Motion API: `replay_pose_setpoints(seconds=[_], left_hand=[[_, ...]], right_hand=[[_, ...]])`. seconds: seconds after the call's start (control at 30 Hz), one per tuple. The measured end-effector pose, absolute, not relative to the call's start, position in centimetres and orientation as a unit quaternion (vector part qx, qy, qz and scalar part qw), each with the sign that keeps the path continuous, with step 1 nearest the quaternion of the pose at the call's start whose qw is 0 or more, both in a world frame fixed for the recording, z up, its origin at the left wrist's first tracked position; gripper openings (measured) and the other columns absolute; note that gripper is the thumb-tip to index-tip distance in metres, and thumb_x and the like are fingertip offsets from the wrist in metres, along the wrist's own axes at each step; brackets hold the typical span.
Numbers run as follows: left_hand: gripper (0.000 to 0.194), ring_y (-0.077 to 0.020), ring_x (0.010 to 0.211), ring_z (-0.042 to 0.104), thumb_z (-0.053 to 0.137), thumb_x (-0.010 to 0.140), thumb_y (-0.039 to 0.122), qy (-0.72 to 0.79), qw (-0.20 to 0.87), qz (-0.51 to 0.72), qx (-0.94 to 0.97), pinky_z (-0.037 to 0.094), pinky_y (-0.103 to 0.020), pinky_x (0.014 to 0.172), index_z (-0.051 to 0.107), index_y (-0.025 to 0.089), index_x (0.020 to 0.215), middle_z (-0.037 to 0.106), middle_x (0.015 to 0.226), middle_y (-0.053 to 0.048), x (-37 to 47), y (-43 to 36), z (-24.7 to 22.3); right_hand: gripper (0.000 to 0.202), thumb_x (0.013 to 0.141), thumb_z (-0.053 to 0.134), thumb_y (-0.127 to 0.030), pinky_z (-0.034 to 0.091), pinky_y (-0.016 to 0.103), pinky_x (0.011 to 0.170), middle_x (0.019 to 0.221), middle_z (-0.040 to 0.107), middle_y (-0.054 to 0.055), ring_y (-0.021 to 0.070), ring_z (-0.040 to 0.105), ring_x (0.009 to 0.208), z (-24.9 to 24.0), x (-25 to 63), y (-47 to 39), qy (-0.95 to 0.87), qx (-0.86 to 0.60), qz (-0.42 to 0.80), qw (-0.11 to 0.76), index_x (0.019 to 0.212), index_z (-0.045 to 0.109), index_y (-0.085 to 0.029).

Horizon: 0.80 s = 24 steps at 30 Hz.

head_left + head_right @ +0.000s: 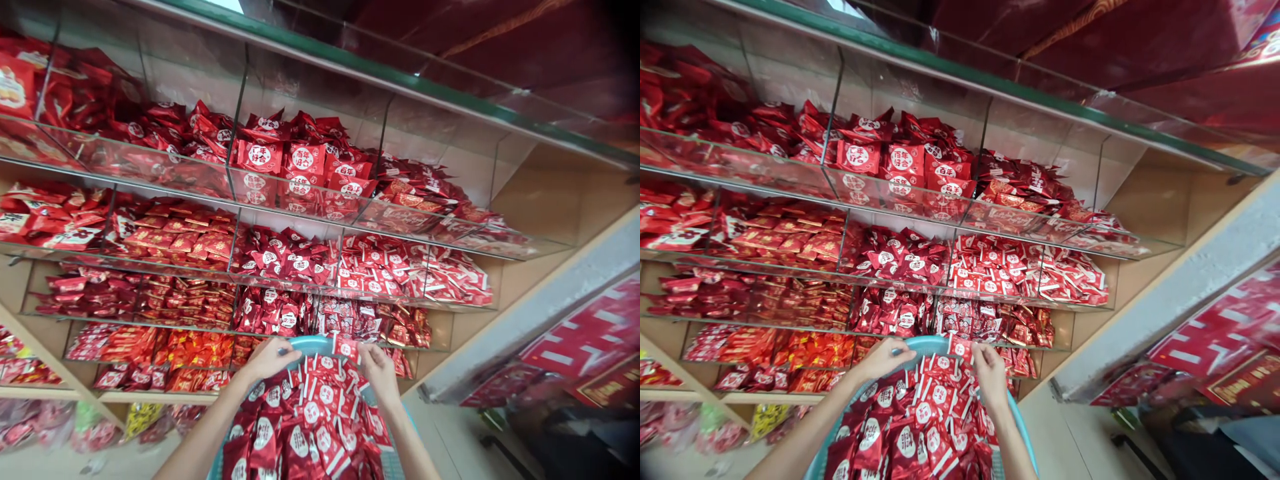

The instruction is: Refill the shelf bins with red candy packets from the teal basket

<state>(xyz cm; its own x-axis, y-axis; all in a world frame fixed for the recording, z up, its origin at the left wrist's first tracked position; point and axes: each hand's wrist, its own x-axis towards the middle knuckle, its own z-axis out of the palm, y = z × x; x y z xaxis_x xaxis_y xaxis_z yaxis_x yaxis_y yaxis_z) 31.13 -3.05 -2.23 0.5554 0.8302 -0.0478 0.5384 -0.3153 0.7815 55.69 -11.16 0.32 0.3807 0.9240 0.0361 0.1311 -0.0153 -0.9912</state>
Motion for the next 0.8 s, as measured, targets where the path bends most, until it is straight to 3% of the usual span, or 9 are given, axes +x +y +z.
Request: replay_pose_setpoints(seconds=[0.17,0.33,0.43,0.53,0.67,0.8], left_hand=[[0.046,-0.0125,0.07,0.054,0.038,0.076,0.06,0.451,0.322,0.189,0.811,0.034,-0.021,0.064,0.066,0.023,0.074,0.064,0.079,0.003,31.3,-3.4,-1.9],[0.045,-0.0121,0.07,0.054,0.038,0.076,0.059,0.454,0.316,0.178,0.814,0.034,-0.02,0.065,0.065,0.023,0.074,0.065,0.081,0.003,31.3,-3.6,-1.7],[0.045,-0.0123,0.071,0.054,0.038,0.076,0.058,0.456,0.317,0.177,0.813,0.034,-0.02,0.065,0.066,0.022,0.074,0.065,0.081,0.003,31.3,-3.7,-1.5],[0.045,-0.0127,0.072,0.054,0.039,0.076,0.058,0.464,0.319,0.178,0.807,0.034,-0.02,0.066,0.066,0.022,0.074,0.065,0.082,0.002,31.3,-3.7,-1.5],[0.041,-0.0125,0.072,0.055,0.041,0.075,0.056,0.47,0.318,0.183,0.803,0.034,-0.02,0.067,0.066,0.024,0.074,0.065,0.082,0.003,31.3,-3.8,-1.7],[0.039,-0.0124,0.073,0.055,0.042,0.075,0.055,0.478,0.317,0.183,0.799,0.034,-0.02,0.066,0.066,0.024,0.076,0.065,0.083,0.003,31.3,-3.7,-1.8]], right_hand=[[0.038,0.067,0.055,-0.054,0.022,0.02,0.038,0.039,0.036,-0.008,0.0062,0.028,0.036,-0.6,55.4,-12.4,-0.415,-0.637,0.415,0.499,0.056,0.042,-0.019],[0.044,0.062,0.054,-0.061,0.02,0.021,0.037,0.039,0.035,-0.008,0.0063,0.026,0.035,-1.6,53.9,-13.1,-0.423,-0.644,0.449,0.452,0.054,0.039,-0.02],[0.045,0.063,0.049,-0.064,0.024,0.022,0.038,0.039,0.034,-0.007,0.0077,0.028,0.036,-2.4,54.4,-13.2,-0.456,-0.669,0.408,0.422,0.053,0.037,-0.021],[0.044,0.068,0.044,-0.061,0.028,0.024,0.042,0.041,0.038,-0.004,0.0106,0.036,0.041,-2.2,55.6,-13.2,-0.523,-0.715,0.273,0.374,0.05,0.038,-0.021],[0.041,0.076,0.039,-0.055,0.031,0.025,0.046,0.048,0.052,0.0,0.0131,0.045,0.046,2.3,57.1,-12.5,-0.579,-0.737,0.145,0.316,0.055,0.048,-0.02],[0.038,0.079,0.039,-0.051,0.038,0.024,0.052,0.058,0.06,0.002,0.014,0.052,0.052,10.8,57.8,-9.4,-0.652,-0.665,0.111,0.348,0.066,0.054,-0.019]])
